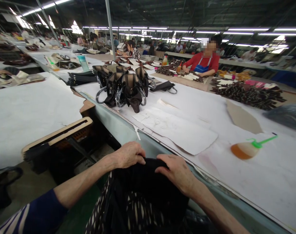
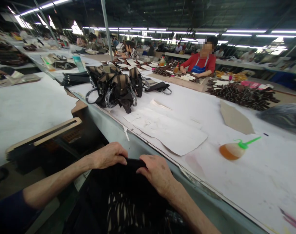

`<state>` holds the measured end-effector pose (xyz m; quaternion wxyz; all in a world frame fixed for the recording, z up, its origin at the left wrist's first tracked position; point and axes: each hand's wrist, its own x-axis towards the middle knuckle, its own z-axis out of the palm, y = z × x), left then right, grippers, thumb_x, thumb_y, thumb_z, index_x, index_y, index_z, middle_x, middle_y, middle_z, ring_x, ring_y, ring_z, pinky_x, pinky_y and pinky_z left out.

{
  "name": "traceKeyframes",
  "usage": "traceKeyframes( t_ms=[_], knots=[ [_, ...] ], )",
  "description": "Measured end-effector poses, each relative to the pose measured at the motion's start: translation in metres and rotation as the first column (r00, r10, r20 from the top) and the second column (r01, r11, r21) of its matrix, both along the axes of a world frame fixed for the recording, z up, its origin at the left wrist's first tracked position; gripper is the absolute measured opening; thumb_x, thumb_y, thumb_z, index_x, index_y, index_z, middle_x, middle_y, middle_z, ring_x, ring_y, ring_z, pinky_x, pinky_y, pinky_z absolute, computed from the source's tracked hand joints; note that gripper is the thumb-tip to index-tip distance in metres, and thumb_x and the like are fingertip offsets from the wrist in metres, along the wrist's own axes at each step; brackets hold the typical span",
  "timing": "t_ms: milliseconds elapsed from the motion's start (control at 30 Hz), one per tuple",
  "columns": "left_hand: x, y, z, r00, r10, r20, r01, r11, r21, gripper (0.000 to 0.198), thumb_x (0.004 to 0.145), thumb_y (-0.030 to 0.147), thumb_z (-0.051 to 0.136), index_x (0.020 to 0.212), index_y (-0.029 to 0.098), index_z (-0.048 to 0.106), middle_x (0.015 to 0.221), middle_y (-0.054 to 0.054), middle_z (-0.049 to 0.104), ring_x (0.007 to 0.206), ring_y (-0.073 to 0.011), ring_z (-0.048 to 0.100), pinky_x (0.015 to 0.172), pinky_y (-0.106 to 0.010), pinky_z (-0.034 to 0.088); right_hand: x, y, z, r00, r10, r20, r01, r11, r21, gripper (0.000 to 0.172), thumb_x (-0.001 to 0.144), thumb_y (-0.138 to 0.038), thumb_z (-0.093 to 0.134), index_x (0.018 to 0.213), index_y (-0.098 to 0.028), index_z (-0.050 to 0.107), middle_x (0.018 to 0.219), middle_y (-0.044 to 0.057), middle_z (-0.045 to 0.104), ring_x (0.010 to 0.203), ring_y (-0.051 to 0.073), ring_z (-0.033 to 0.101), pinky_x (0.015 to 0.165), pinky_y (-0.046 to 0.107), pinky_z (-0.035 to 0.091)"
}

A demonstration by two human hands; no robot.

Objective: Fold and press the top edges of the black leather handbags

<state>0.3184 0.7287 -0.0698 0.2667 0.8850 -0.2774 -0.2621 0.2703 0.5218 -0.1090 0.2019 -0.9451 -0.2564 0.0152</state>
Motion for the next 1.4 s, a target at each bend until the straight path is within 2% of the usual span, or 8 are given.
traceKeyframes(
  t_ms=[133,333,500,633,733,1000,1233,1400],
  knots=[
    [-0.002,0.002,0.001,1.0,0.009,-0.009,-0.009,1.0,-0.006,0.014,0.071,0.023,0.057,0.066,0.018,0.068,0.052,0.003,0.049,0.054,-0.0108,0.044,0.05,-0.019,0.03,0.002,0.0,0.0,1.0,0.016,0.001,-0.016,1.0,-0.013,0.01,0.086,-0.026,0.053,0.087,-0.022,0.062,0.077,0.0,0.065,0.072,0.017,0.058,0.064,0.026,0.038],
    [-0.002,0.003,0.002,0.998,0.044,-0.046,-0.046,0.998,-0.034,0.012,0.069,0.022,0.059,0.065,0.016,0.068,0.051,0.004,0.049,0.053,-0.0097,0.043,0.05,-0.019,0.03,0.001,0.001,0.003,1.0,0.006,0.017,-0.006,1.0,0.008,0.028,0.089,-0.029,0.047,0.065,-0.021,0.057,0.057,-0.004,0.055,0.055,0.012,0.049,0.056,0.025,0.03],
    [-0.004,-0.002,0.006,0.999,0.048,-0.013,-0.048,0.997,-0.056,0.009,0.068,0.02,0.062,0.063,0.017,0.069,0.048,0.005,0.046,0.053,-0.0094,0.042,0.05,-0.018,0.03,-0.002,0.007,0.009,0.998,-0.064,0.0,0.064,0.998,-0.015,0.025,0.088,-0.028,0.048,0.065,-0.021,0.057,0.057,-0.003,0.056,0.056,0.013,0.05,0.055,0.025,0.03],
    [-0.004,-0.009,0.011,1.0,0.003,0.012,-0.002,0.997,-0.079,0.01,0.07,0.019,0.061,0.07,0.018,0.071,0.048,0.004,0.048,0.054,-0.0104,0.044,0.052,-0.018,0.033,0.001,0.023,0.021,0.999,0.011,-0.048,-0.013,0.999,-0.039,0.013,0.085,-0.022,0.049,0.079,-0.02,0.06,0.064,-0.001,0.06,0.056,0.014,0.051,0.052,0.026,0.03],
    [-0.004,-0.007,0.014,1.0,-0.018,-0.011,0.017,0.997,-0.071,0.012,0.071,0.019,0.058,0.076,0.017,0.069,0.054,0.004,0.052,0.057,-0.0114,0.047,0.054,-0.019,0.034,0.005,0.033,0.034,0.99,0.064,-0.124,-0.071,0.996,-0.048,0.017,0.083,-0.016,0.048,0.069,-0.018,0.057,0.057,-0.002,0.055,0.051,0.013,0.047,0.05,0.025,0.028],
    [-0.024,0.019,0.024,0.985,0.154,0.079,-0.163,0.978,0.128,0.048,0.056,0.026,0.07,0.101,0.02,0.054,0.087,-0.003,0.059,0.083,-0.0226,0.053,0.064,-0.027,0.038,0.009,0.032,0.061,0.953,-0.045,-0.301,0.037,0.999,-0.03,0.027,0.078,-0.019,0.051,0.053,-0.018,0.041,0.049,-0.005,0.045,0.047,0.01,0.042,0.046,0.022,0.025],
    [-0.013,0.043,-0.002,0.924,0.15,-0.351,-0.264,0.915,-0.305,0.027,0.063,0.018,0.057,0.09,0.016,0.063,0.078,0.002,0.063,0.068,-0.0146,0.055,0.057,-0.021,0.039,0.004,0.034,0.075,0.978,-0.002,-0.206,-0.013,0.997,-0.071,0.014,0.076,-0.013,0.049,0.068,-0.022,0.053,0.059,-0.003,0.056,0.058,0.014,0.051,0.053,0.024,0.031],
    [-0.016,0.045,-0.016,0.885,0.17,-0.433,-0.352,0.853,-0.385,0.03,0.062,0.019,0.06,0.091,0.015,0.067,0.077,0.001,0.065,0.069,-0.0147,0.055,0.061,-0.021,0.041,0.002,0.035,0.069,0.982,-0.007,-0.188,-0.024,0.987,-0.16,0.015,0.081,-0.015,0.045,0.069,-0.023,0.052,0.061,-0.004,0.057,0.06,0.015,0.052,0.056,0.025,0.031]
  ],
)
